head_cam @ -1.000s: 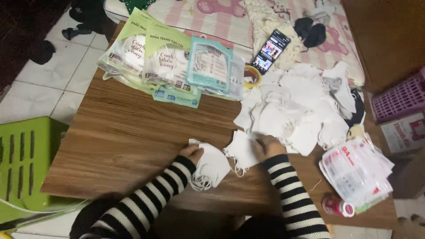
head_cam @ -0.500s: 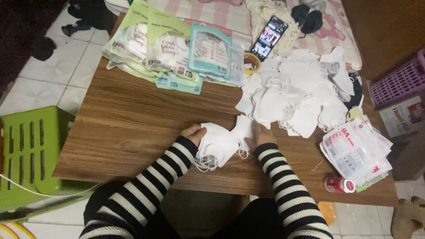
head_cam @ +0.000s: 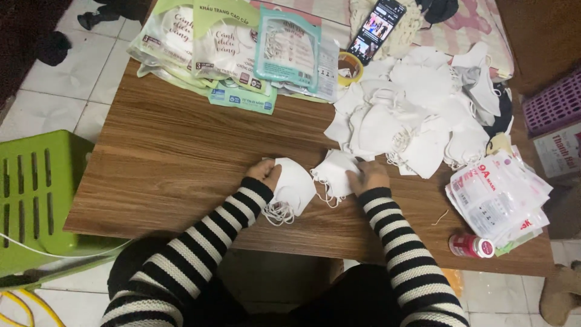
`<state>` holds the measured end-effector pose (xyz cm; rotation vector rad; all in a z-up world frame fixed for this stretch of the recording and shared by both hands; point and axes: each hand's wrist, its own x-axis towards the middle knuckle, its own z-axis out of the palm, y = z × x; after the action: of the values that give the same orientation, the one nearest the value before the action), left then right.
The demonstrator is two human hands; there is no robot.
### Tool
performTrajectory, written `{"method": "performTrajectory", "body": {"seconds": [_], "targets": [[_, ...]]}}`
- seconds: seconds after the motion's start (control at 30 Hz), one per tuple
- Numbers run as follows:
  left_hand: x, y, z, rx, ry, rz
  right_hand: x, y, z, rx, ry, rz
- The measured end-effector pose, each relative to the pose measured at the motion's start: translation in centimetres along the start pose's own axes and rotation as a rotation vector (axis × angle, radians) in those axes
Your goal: Sorting and inspecting face masks on a low table
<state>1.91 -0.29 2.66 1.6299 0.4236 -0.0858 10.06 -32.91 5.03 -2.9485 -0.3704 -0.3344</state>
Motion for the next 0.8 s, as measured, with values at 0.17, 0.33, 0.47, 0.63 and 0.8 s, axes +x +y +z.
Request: {"method": "performTrajectory", "body": {"seconds": [0.17,0.33,0.47,0.63,0.8], "targets": [[-1.0,0.8,-0.7,-0.063,-0.016,0.012,0.0,-0.6,-3.3,0.506,0.053,0.105],[-1.7,1.8,-1.1,-0.078,-0.048,0.029,-0.3,-2.6,-7.3,1.008,-0.009,0.150],[-1.3,1.7,-1.0,-0.115,-0.027,0.017,-0.1,-2.0,-6.1,1.310,-0.169,0.235],[-1.1,1.5,-0.9,-0.180,-0.026,0.005,-0.1,-2.3,-4.7,1.496,-0.362,0.159],[-1.9,2.4,-1.0,-0.255,-0.048,0.038,-0.3,-4.3,-3.7,1.481,-0.520,0.146]]}}
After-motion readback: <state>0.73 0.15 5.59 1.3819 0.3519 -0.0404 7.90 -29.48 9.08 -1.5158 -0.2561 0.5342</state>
